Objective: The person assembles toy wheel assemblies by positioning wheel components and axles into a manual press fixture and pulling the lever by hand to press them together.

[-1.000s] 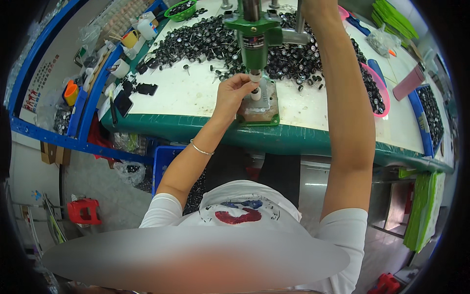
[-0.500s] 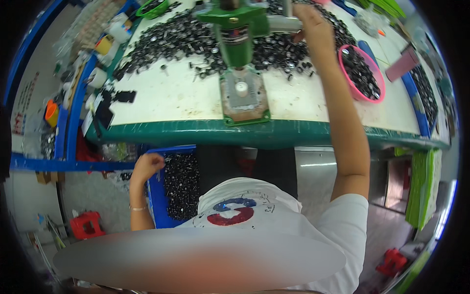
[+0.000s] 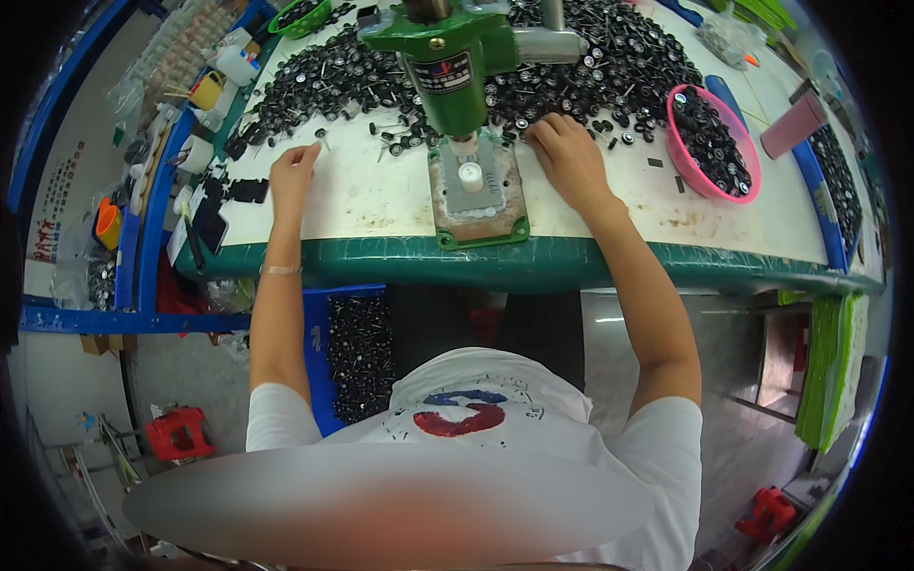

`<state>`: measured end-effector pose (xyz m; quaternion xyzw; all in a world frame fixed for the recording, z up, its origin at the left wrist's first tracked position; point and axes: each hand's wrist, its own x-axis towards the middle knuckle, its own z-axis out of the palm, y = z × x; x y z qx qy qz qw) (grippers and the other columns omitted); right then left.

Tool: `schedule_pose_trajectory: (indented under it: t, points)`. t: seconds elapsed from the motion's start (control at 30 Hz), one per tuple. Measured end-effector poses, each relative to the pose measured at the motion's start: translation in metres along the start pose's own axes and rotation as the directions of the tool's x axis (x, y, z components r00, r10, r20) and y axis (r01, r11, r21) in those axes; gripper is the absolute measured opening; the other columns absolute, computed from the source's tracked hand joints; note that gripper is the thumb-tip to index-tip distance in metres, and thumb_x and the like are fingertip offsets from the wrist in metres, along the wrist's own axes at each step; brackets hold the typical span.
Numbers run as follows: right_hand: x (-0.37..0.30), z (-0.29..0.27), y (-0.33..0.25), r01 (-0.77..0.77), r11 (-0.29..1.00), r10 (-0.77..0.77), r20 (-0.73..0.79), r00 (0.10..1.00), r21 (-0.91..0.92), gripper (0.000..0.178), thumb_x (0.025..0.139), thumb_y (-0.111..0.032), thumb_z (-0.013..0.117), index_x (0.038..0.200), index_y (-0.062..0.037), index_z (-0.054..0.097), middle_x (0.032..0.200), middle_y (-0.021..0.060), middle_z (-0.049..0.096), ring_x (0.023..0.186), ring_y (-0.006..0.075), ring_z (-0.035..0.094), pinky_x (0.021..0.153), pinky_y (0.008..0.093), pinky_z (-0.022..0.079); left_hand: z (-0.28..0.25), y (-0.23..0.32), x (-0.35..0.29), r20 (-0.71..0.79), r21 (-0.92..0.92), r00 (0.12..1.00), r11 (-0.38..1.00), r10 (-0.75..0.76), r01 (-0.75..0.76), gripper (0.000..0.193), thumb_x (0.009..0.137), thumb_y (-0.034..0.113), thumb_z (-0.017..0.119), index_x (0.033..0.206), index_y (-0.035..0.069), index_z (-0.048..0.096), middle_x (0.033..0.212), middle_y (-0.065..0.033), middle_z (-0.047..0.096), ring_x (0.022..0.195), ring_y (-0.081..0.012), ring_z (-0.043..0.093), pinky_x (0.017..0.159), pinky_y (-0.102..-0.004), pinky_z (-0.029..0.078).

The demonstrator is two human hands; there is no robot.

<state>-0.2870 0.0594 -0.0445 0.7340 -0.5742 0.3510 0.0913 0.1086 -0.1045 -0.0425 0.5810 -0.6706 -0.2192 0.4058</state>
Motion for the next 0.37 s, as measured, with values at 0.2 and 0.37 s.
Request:
schedule_pose_trajectory:
  t: [0.2, 0.37]
  points:
    - [-0.002, -0.004, 0.001, -0.057, 0.997, 0.059, -0.027, 0.998, 0.050, 0.009, 0.084, -0.002, 0.064, 0.092, -0.0029, 0.060, 0.092, 0.0104, 0.060, 0.090, 0.0313, 0.060, 0.077, 0.0404, 0.049, 0.031, -0.013, 0.041, -0.002, 0.318, 0.999, 0.948, -0.034, 0.032, 0.023, 0.077, 0.025, 0.068, 0.087, 0.007, 0.077, 0.082, -0.0170, 0.073, 0.081, -0.0330, 0.072, 0.075, -0.0387, 0.055]
    - [-0.007, -0.010, 0.010, -0.170, 0.969, 0.193, -0.115, 0.975, 0.180, 0.016, 0.086, 0.003, 0.062, 0.101, -0.0030, 0.063, 0.095, 0.0109, 0.062, 0.088, 0.0281, 0.064, 0.077, 0.0375, 0.052, 0.036, -0.026, 0.048, 0.021, 0.101, 0.995, 0.990, -0.098, 0.095, 0.021, 0.079, 0.025, 0.071, 0.091, 0.008, 0.078, 0.086, -0.0146, 0.075, 0.083, -0.0266, 0.073, 0.075, -0.0378, 0.055]
